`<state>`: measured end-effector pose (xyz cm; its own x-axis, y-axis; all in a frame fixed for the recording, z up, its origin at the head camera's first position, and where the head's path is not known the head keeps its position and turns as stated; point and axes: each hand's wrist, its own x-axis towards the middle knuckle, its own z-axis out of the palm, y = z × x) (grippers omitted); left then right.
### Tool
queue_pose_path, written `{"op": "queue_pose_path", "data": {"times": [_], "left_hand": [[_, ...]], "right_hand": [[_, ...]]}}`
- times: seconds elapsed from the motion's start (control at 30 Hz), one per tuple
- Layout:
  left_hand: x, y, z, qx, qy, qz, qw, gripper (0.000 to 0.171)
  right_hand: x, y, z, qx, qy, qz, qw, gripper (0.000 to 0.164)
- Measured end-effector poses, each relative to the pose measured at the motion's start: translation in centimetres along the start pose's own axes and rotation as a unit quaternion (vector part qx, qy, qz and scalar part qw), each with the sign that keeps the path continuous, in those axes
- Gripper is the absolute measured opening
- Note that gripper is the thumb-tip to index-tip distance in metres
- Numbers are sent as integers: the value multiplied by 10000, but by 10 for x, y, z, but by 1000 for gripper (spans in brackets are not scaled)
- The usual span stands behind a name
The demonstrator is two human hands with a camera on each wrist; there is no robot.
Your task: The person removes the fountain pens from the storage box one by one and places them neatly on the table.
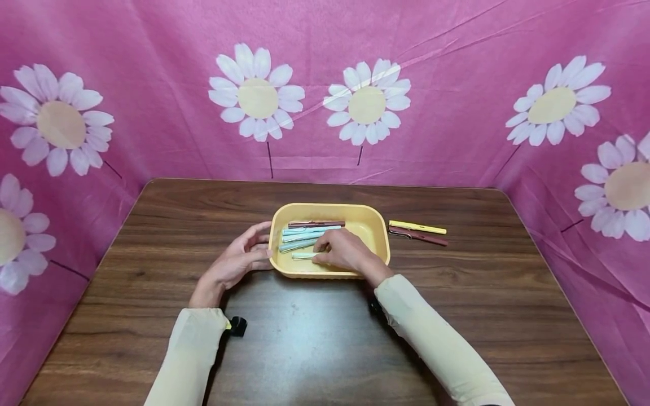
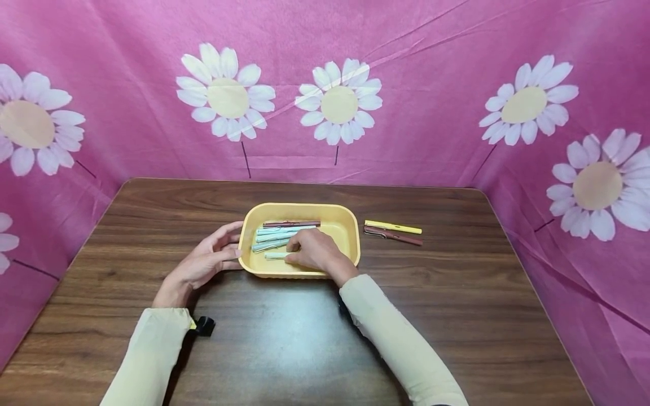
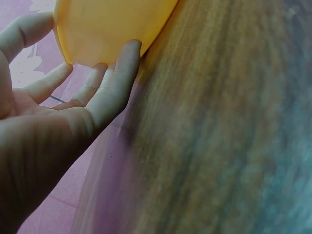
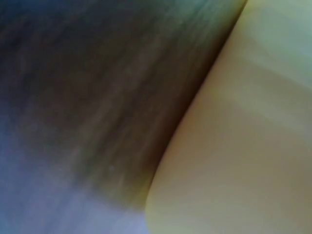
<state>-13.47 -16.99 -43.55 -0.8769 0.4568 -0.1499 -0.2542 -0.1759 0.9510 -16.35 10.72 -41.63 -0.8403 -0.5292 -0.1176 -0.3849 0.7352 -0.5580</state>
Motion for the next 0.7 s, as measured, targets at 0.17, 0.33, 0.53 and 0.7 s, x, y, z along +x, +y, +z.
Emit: {"op": "queue_pose_path", "data": {"times": [0.17,0.33,0.53,0.7], "left_hand": [[0,0,-1,-12,21,3,10000,73],[0,0,-2,-43,18,11,10000,73],[1,0,-1,-19,30,11,10000,73],[0,-1,-1,-36,18,24,10000,73]], "right_hand": [[0,-1,-1,-211,17,-114,9997,8],[0,-1,-3,-172,119,-218,9995,5],[-3,1,-4,252,375,-326,9984,7],[-5,1,-5,509,461,-297,9972,10]]}}
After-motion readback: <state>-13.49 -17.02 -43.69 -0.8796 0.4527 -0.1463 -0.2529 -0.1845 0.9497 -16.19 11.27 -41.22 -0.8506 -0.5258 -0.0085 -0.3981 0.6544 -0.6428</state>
